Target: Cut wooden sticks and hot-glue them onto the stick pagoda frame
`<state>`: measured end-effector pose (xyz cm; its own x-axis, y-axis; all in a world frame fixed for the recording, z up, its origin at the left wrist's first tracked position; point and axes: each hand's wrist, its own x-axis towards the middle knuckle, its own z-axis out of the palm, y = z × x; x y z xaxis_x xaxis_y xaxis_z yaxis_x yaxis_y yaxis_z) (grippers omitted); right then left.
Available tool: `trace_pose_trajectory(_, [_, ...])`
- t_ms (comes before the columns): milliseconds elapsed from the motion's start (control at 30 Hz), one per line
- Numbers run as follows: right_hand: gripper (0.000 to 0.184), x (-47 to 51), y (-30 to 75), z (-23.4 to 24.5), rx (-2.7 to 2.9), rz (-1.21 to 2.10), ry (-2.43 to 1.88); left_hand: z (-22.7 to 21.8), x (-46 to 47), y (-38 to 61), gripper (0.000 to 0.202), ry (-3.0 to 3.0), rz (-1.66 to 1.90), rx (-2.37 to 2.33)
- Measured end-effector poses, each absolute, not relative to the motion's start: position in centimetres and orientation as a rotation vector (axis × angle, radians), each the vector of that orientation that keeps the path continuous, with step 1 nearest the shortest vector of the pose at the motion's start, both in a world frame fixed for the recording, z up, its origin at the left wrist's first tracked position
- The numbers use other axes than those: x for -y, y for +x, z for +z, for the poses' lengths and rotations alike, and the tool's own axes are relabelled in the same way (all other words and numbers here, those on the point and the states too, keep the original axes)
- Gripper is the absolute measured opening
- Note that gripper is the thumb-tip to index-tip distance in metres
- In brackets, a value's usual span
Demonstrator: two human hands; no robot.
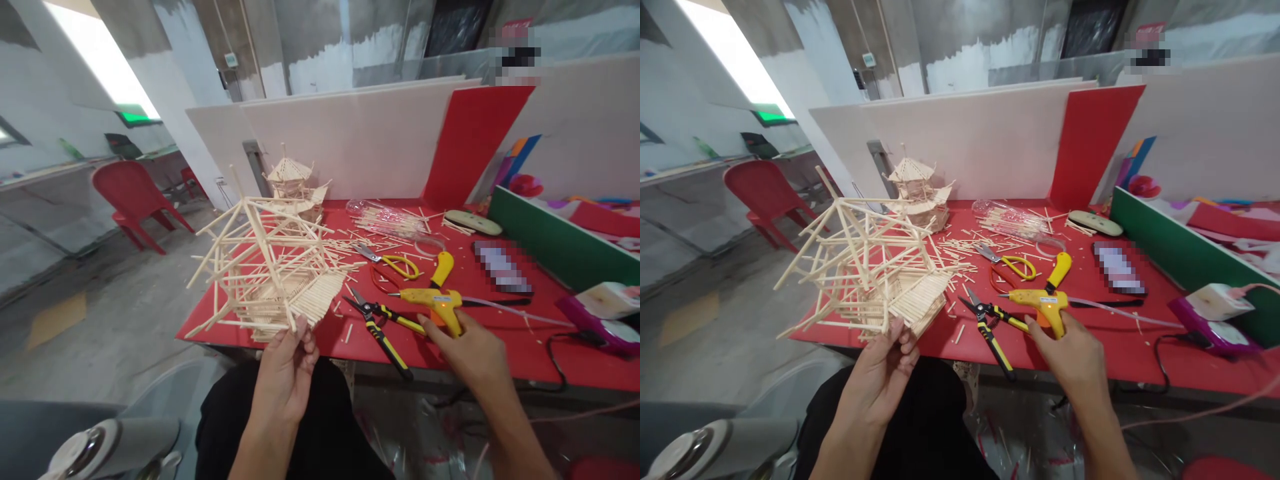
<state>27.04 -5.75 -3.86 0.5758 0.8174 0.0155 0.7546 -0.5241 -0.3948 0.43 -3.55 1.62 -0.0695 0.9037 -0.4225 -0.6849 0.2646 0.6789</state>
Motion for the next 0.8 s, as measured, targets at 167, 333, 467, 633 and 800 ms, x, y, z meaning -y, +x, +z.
trace_pose_trajectory(167, [0.055, 5.5, 25.4, -2.3, 1.295, 0.063, -2.377, 1.8, 3.5, 0.4, 0.031, 0.315, 1.329, -0.972])
trace_pose_trajectory(333, [0.048, 5.1, 23.7, 0.2, 1.344, -0.148, -2.041, 1.7, 3.6, 0.4, 0.033, 0.305, 1.340, -0.976])
trace_pose_trajectory(467, [0.040, 4.7, 21.4, 2.9, 1.484, -0.197, -1.703, 1.4, 3.6, 0.5, 0.033, 0.304, 1.353, -0.999])
trace_pose_trajectory(633, [0.040, 4.3, 20.1, 5.1, 1.512, -0.304, -1.617, 1.3, 3.5, 0.5, 0.035, 0.323, 1.368, -1.029])
trace_pose_trajectory(800, [0.042, 4.0, 19.8, 4.8, 1.529, -0.417, -1.605, 1.3, 3.6, 0.5, 0.036, 0.303, 1.356, -0.994])
